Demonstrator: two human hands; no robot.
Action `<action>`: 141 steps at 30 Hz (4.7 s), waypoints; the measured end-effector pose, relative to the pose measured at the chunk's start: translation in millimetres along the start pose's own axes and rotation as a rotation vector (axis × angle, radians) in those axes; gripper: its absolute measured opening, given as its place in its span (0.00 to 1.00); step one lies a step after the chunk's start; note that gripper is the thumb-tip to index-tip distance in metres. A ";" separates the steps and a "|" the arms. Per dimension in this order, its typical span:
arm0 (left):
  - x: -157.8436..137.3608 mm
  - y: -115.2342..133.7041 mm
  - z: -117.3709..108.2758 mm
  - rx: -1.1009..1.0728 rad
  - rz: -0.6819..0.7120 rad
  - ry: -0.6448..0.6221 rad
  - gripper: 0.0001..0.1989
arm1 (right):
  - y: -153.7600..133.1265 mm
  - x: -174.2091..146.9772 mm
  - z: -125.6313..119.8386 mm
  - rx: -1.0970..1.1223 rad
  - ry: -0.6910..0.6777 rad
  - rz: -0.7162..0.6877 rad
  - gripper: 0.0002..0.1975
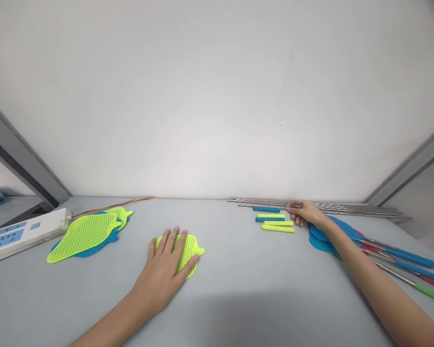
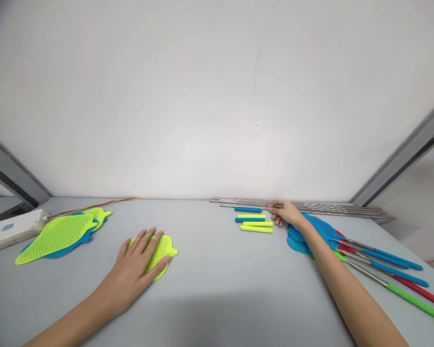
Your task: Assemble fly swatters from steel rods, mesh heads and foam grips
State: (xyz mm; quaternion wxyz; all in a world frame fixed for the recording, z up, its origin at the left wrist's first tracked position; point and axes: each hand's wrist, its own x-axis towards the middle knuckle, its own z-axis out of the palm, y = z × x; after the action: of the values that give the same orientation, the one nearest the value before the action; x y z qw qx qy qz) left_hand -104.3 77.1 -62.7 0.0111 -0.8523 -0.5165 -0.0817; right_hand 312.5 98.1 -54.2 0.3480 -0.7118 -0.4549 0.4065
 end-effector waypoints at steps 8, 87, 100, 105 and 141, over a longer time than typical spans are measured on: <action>-0.3 -0.9 1.4 0.000 0.005 0.012 0.31 | 3.3 2.7 2.4 -0.008 0.039 -0.054 0.10; 11.8 -55.4 -29.5 -0.034 0.051 0.152 0.13 | -110.3 -138.3 66.2 -0.624 0.422 -0.703 0.09; 11.9 -84.8 -41.7 -0.064 0.047 0.176 0.14 | -98.2 -129.5 90.2 -0.586 0.276 -0.715 0.11; -7.7 -33.7 -61.5 -0.335 0.148 0.158 0.16 | -90.2 -124.4 103.1 -0.551 0.223 -0.702 0.12; -16.0 -10.9 -50.8 -0.475 0.149 -0.024 0.13 | -84.1 -130.0 113.8 0.329 -0.196 -0.703 0.09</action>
State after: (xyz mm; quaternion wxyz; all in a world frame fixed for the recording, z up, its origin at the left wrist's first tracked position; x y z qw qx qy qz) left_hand -127.7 62.9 -15.7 -0.1899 -0.8677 -0.4184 -0.1897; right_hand 146.7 20.3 4.0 0.5301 -0.4053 -0.6307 0.3962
